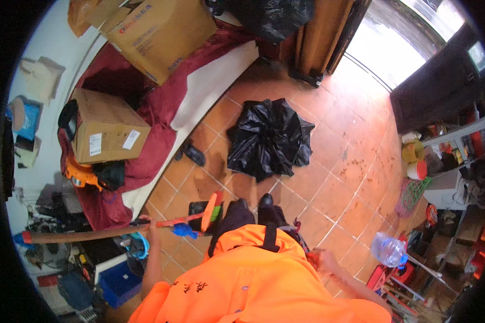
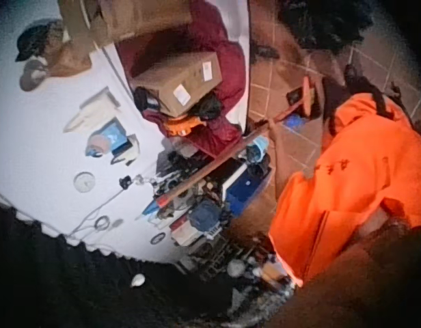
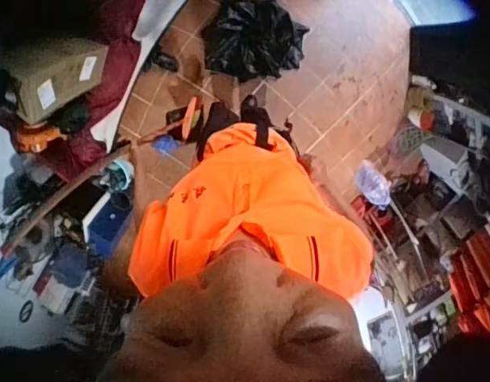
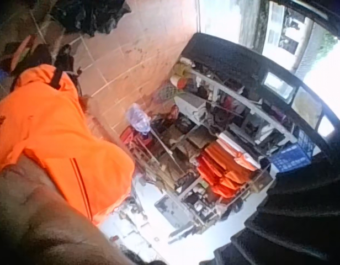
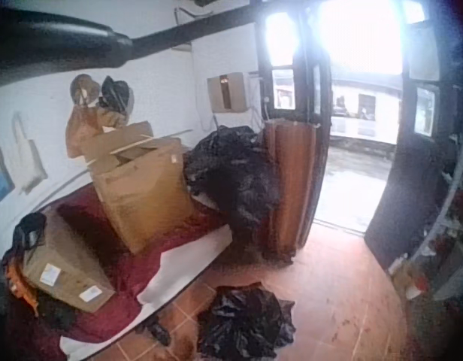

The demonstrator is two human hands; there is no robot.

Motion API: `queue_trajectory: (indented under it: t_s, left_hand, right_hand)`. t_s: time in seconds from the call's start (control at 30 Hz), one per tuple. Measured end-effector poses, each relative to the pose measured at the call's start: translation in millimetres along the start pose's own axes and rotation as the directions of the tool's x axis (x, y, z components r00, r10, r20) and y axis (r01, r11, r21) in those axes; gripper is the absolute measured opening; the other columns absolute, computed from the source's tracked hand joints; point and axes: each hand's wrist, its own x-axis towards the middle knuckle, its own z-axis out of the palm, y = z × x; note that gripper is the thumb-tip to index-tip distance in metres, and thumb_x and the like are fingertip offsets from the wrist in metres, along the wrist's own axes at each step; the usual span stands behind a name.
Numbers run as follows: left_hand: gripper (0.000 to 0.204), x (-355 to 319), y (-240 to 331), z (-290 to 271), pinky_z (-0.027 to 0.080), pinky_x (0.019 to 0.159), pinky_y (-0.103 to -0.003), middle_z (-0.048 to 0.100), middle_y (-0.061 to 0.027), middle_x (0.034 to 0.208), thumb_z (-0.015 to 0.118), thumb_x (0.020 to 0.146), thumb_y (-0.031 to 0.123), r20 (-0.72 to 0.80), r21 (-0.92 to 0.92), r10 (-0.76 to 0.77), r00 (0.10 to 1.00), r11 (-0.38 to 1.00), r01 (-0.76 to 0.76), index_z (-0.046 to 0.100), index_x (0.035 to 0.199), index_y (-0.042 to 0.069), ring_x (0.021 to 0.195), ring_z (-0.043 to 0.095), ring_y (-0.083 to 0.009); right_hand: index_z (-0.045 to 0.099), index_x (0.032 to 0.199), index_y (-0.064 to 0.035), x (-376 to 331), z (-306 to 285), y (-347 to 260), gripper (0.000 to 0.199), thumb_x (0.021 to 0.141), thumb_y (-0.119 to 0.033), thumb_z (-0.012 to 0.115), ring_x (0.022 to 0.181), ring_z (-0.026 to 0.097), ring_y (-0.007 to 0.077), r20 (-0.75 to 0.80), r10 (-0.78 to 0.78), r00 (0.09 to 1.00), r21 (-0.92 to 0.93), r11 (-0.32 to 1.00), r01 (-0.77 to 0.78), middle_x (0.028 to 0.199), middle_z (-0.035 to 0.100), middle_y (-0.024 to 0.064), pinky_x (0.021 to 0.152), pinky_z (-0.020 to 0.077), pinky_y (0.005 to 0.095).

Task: The person gathers a broom and dustpan inside a cluttered room, then exits into the rain using an umbrella. They walk along a wet street and sweep the road surface with the broom and dustpan.

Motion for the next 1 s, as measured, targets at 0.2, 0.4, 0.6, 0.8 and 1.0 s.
queue_trajectory:
  t_s: [0.2, 0.4, 0.6, 0.8, 1.0]
  left_hand:
    - [0.030, 39, 30, 36, 0.042, 0.086, -0.029, 0.052, -0.0038, 0.102, 0.059, 0.074, -0.003, -0.107, 0.049, -0.111, 0.988, 0.992, 0.116, 0.051, 0.103, 0.004, 0.096, 0.052, -0.0147]
    - [0.047, 88, 22, 58, 0.036, 0.096, -0.036, 0.051, -0.0091, 0.113, 0.062, 0.078, 0.021, 0.025, 0.189, -0.265, 0.964, 0.948, 0.255, 0.045, 0.117, 0.001, 0.107, 0.048, -0.0223]
    - [0.034, 105, 50, 79, 0.041, 0.088, -0.033, 0.053, -0.0070, 0.103, 0.059, 0.075, 0.008, 0.027, 0.238, -0.224, 0.974, 0.948, 0.212, 0.050, 0.106, 0.002, 0.097, 0.052, -0.0207]
    - [0.027, 143, 7, 67, 0.043, 0.087, -0.029, 0.057, -0.0067, 0.099, 0.057, 0.075, 0.006, 0.103, 0.214, -0.104, 0.989, 0.974, 0.080, 0.052, 0.101, 0.001, 0.094, 0.055, -0.0179]
    - [0.038, 174, -65, 60, 0.044, 0.091, -0.031, 0.057, -0.0094, 0.105, 0.059, 0.075, 0.003, 0.079, -0.217, -0.129, 0.988, 0.966, 0.144, 0.049, 0.111, -0.003, 0.096, 0.055, -0.0198]
  right_hand:
    - [0.064, 0.080, -0.0056, 27, -7, -37, 0.018, 0.074, -0.022, 0.063, 0.059, 0.057, 0.0306, -0.168, 0.125, 0.978, 0.115, 0.988, -0.106, 0.067, 0.055, 0.0115, 0.051, 0.0448, 0.0386]
    - [0.064, 0.078, -0.0029, 42, 38, -31, 0.009, 0.079, -0.011, 0.059, 0.056, 0.057, 0.0258, -0.426, 0.230, 0.875, 0.309, 0.946, -0.098, 0.066, 0.057, 0.0128, 0.051, 0.0447, 0.0364]
    - [0.066, 0.081, -0.0050, 52, 37, -54, 0.010, 0.079, -0.013, 0.059, 0.062, 0.061, 0.0252, -0.407, 0.320, 0.855, 0.260, 0.939, -0.228, 0.070, 0.061, 0.0122, 0.054, 0.0467, 0.0351]
    - [0.066, 0.096, -0.0125, 55, 21, -71, 0.020, 0.077, -0.017, 0.061, 0.062, 0.061, 0.0270, -0.282, 0.017, 0.959, -0.163, 0.985, -0.065, 0.074, 0.062, 0.0057, 0.052, 0.0494, 0.0368]
    - [0.066, 0.096, -0.0114, 82, 31, -58, 0.022, 0.077, -0.020, 0.059, 0.070, 0.064, 0.0315, -0.110, 0.146, 0.983, -0.139, 0.977, -0.161, 0.078, 0.064, 0.0103, 0.056, 0.0509, 0.0417]
